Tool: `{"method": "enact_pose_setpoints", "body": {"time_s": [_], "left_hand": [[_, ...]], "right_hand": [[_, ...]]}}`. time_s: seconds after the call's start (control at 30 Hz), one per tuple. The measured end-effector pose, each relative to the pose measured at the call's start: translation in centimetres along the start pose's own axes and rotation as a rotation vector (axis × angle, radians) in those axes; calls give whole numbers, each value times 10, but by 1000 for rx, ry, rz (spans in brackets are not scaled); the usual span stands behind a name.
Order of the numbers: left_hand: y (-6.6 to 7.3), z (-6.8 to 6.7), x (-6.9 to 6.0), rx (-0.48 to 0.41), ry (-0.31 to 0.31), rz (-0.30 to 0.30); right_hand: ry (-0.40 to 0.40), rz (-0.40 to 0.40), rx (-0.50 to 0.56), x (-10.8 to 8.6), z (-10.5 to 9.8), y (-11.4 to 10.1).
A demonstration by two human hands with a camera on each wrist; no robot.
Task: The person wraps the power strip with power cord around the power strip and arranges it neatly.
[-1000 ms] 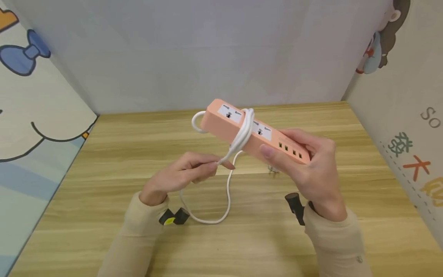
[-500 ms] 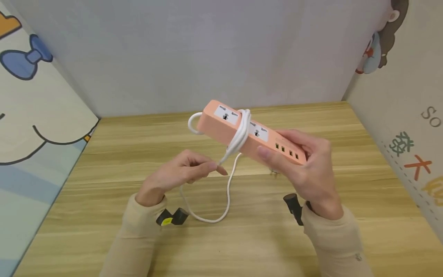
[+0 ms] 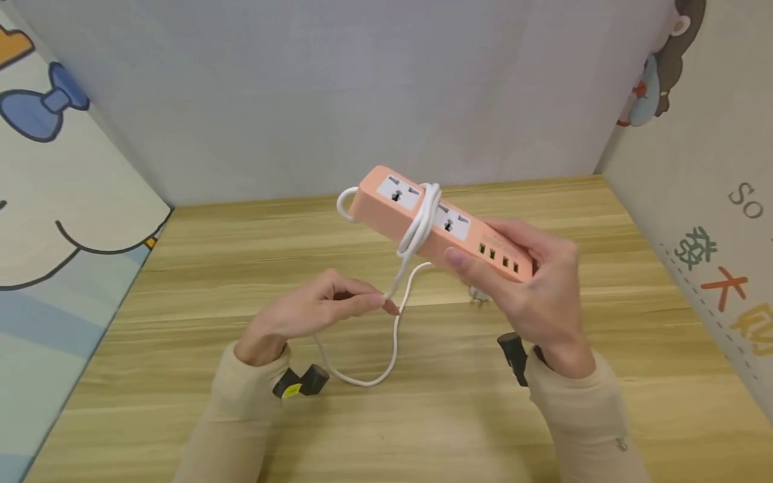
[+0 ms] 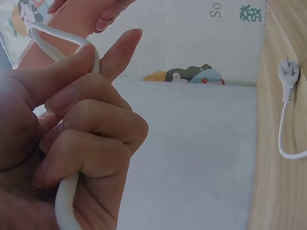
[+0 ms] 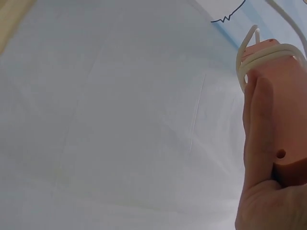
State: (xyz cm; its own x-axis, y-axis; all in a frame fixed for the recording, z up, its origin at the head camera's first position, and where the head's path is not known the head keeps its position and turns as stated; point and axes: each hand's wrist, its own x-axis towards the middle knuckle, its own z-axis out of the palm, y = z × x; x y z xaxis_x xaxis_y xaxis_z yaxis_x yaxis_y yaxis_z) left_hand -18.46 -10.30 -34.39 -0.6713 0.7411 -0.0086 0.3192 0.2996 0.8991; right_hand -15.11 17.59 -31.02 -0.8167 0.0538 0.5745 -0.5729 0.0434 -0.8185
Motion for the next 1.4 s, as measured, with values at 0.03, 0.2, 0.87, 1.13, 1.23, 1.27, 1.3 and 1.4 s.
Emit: {"method": "enact_pose_setpoints", "body": {"time_s": [0.03, 0.2, 0.87, 1.13, 1.23, 1.27, 1.3, 1.4], "left_hand": [[-1, -1, 0, -5, 15, -7], [-3, -6, -4, -36, 87, -32], [-7, -9, -5, 9, 176, -197], [-19, -14, -3, -35, 266, -228], [-21, -17, -6, -44, 244, -148], [-22, -18, -7, -36, 235, -133], [-22, -19, -8, -27, 232, -122], [-24, -20, -9, -21, 235, -92]], "right_hand": [[-18, 16, 7, 0, 0, 0], [-86, 35, 32, -1, -2, 2], [-146, -3, 56, -2, 0, 1], [-255, -29, -3, -7, 2, 3], [-294, -27, 25, -8, 2, 3], [-302, -30, 30, -8, 3, 3], [-312, -37, 42, -8, 3, 4], [-339, -62, 80, -9, 4, 6]]}}
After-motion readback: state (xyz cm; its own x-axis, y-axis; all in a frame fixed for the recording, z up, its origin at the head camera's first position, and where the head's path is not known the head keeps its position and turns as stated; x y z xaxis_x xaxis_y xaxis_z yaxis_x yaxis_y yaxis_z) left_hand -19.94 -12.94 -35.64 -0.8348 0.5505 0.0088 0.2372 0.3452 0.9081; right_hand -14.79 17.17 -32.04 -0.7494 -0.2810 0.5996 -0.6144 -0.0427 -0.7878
